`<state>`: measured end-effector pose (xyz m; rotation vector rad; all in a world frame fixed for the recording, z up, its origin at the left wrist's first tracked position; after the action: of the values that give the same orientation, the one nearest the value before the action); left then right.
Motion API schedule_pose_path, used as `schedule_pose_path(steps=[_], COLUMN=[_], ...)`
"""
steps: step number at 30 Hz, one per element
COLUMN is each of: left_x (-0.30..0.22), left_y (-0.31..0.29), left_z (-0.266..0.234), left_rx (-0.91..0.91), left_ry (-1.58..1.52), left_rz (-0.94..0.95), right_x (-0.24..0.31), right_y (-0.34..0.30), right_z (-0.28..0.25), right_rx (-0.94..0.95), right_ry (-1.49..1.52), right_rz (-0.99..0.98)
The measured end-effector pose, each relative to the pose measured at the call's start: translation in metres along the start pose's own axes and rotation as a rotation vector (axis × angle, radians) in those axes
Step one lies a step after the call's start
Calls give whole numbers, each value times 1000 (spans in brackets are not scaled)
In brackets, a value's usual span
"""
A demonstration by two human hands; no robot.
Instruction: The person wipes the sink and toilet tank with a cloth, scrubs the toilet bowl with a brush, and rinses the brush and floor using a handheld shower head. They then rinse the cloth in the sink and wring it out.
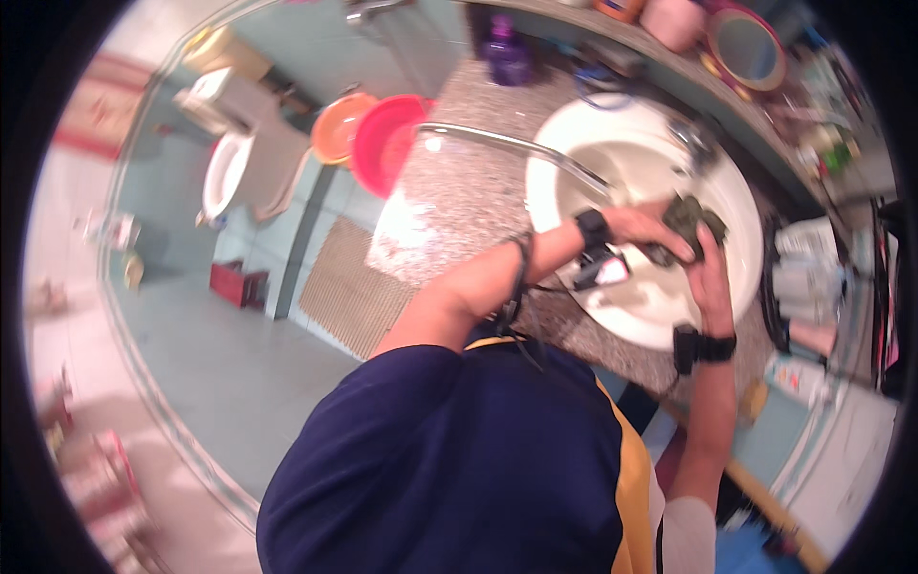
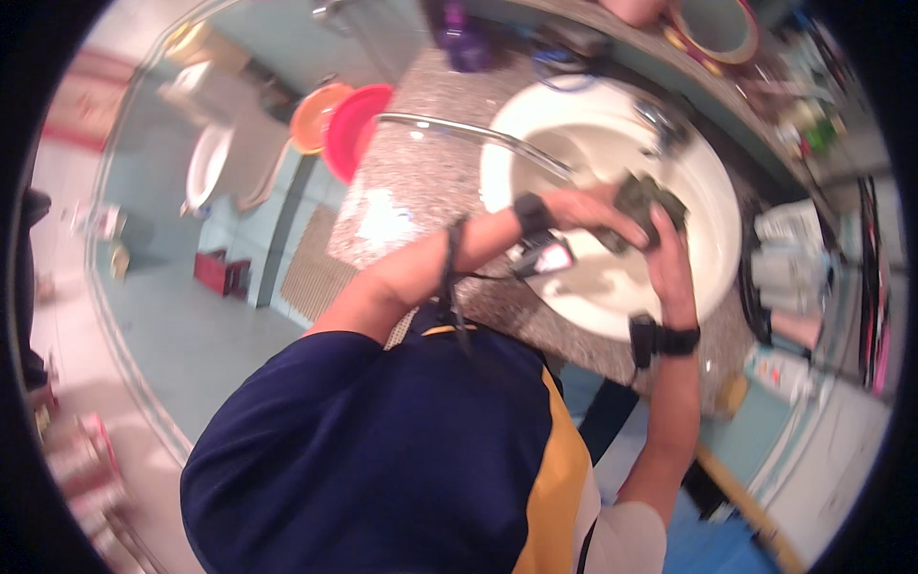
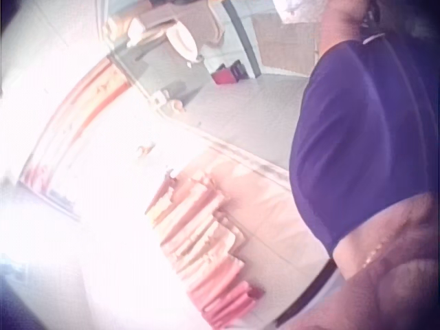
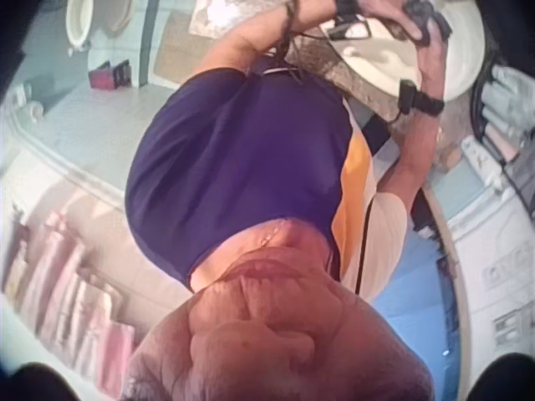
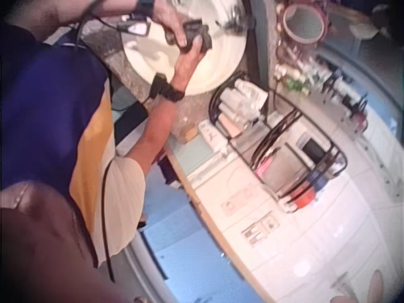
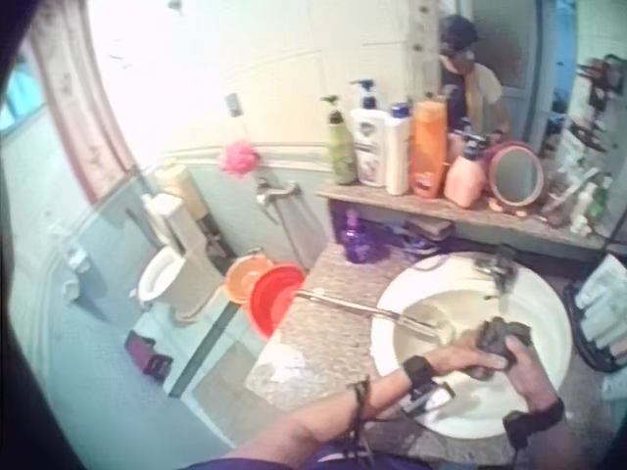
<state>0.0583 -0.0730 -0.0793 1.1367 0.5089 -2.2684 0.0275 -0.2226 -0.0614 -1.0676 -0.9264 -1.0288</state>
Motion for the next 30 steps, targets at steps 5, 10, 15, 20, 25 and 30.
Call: schedule_pose_path(steps=[5, 10, 15, 20, 25, 30], left_x=[18, 18, 3, -8, 15, 36], left_y=[-4, 3, -6, -28, -12, 2], left_z=[-5, 2, 26, 39, 31, 33], left_rx=[-74, 83, 122, 78, -142, -313], left_ry=[-168, -307, -277, -22, 293, 224], left_rz=[-175, -287, -347, -202, -203, -3], right_x=[14, 28, 44, 55, 36, 10], right_y=[-17, -12, -4, -8, 7, 26], right_z=[19, 18, 20, 28, 18, 13], right_rx=[178, 249, 208, 214, 111, 97], right_ry=[-362, -292, -256, -548, -665, -697], right_rz=[-53, -184, -173, -97, -235, -194])
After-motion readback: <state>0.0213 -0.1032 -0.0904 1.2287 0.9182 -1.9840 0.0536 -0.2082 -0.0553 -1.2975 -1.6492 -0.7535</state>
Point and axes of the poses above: each hand's wrist, its own y-axis towards the middle knuckle, its own z-axis out of the palm, x = y × z, the point moved 3 cm from there along y, towards the middle knuckle, and after that the axes turned 7 degrees about -y, right-handed, at the moved point
